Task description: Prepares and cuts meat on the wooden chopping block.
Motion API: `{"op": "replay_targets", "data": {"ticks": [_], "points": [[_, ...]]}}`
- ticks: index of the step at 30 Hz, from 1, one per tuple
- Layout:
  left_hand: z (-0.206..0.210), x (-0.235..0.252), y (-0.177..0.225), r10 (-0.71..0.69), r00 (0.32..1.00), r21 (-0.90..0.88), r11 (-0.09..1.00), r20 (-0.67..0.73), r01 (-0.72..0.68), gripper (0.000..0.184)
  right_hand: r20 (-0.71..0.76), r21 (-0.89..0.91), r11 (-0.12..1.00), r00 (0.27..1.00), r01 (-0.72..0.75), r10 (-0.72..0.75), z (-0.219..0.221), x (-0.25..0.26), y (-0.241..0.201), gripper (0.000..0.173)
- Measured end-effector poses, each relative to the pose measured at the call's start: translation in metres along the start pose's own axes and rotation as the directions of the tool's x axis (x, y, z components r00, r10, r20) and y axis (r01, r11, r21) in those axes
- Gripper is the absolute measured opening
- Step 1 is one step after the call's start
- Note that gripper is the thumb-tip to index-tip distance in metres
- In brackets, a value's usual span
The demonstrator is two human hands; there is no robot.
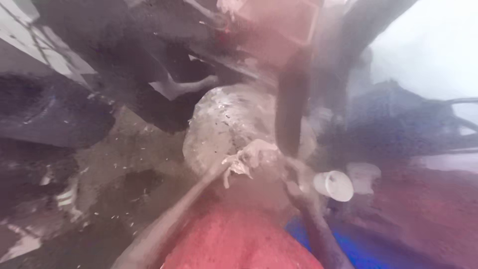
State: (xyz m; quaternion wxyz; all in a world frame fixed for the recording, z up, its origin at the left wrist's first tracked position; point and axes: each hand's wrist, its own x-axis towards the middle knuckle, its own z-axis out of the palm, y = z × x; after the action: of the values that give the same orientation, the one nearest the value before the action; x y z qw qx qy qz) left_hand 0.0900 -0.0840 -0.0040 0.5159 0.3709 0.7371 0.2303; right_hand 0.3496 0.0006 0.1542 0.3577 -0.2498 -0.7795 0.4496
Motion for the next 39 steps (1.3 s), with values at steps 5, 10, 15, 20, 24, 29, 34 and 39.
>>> {"op": "replay_targets", "data": {"ticks": [5, 10, 15, 20, 24, 29, 34, 39], "points": [[0.011, 0.011, -0.033, 0.023, 0.997, 0.011, 1.000, -0.075, -0.022, 0.052, 0.305, -0.112, 0.888, 0.836, -0.445, 0.457, 0.052, -0.055, 0.083, 0.038], [-0.001, -0.001, -0.045, -0.008, 0.996, 0.006, 1.000, -0.085, 0.009, 0.051, 0.422, -0.029, 0.892, 0.803, -0.451, 0.420, 0.060, -0.061, 0.111, 0.044], [-0.001, -0.006, -0.043, -0.005, 0.997, 0.014, 1.000, -0.079, 0.006, 0.047, 0.251, 0.184, 0.928, 0.928, -0.325, 0.275, 0.061, -0.041, 0.071, 0.042], [-0.013, -0.009, -0.042, 0.034, 0.991, -0.053, 0.998, -0.127, -0.041, 0.044, 0.427, -0.079, 0.869, 0.771, -0.489, 0.473, 0.062, -0.064, 0.109, 0.047], [-0.071, -0.024, -0.017, -0.024, 0.967, -0.148, 0.989, -0.252, -0.014, 0.034, 0.477, -0.040, 0.822, 0.712, -0.568, 0.515, 0.049, -0.098, 0.121, 0.049], [-0.116, 0.021, 0.039, 0.115, 0.940, 0.004, 0.993, -0.321, -0.120, 0.038, 0.494, 0.023, 0.952, 0.831, -0.305, 0.255, 0.029, -0.089, 0.081, 0.043], [-0.064, 0.084, 0.107, 0.362, 0.927, 0.518, 0.815, -0.102, -0.261, 0.048, 0.518, -0.260, 0.834, 0.659, -0.487, 0.546, 0.013, -0.040, -0.003, 0.036], [0.033, 0.123, 0.116, 0.376, 0.899, 0.623, 0.653, 0.226, -0.430, 0.054, 0.578, -0.112, 0.908, 0.716, -0.405, 0.391, 0.040, -0.110, 0.127, 0.046]]}}
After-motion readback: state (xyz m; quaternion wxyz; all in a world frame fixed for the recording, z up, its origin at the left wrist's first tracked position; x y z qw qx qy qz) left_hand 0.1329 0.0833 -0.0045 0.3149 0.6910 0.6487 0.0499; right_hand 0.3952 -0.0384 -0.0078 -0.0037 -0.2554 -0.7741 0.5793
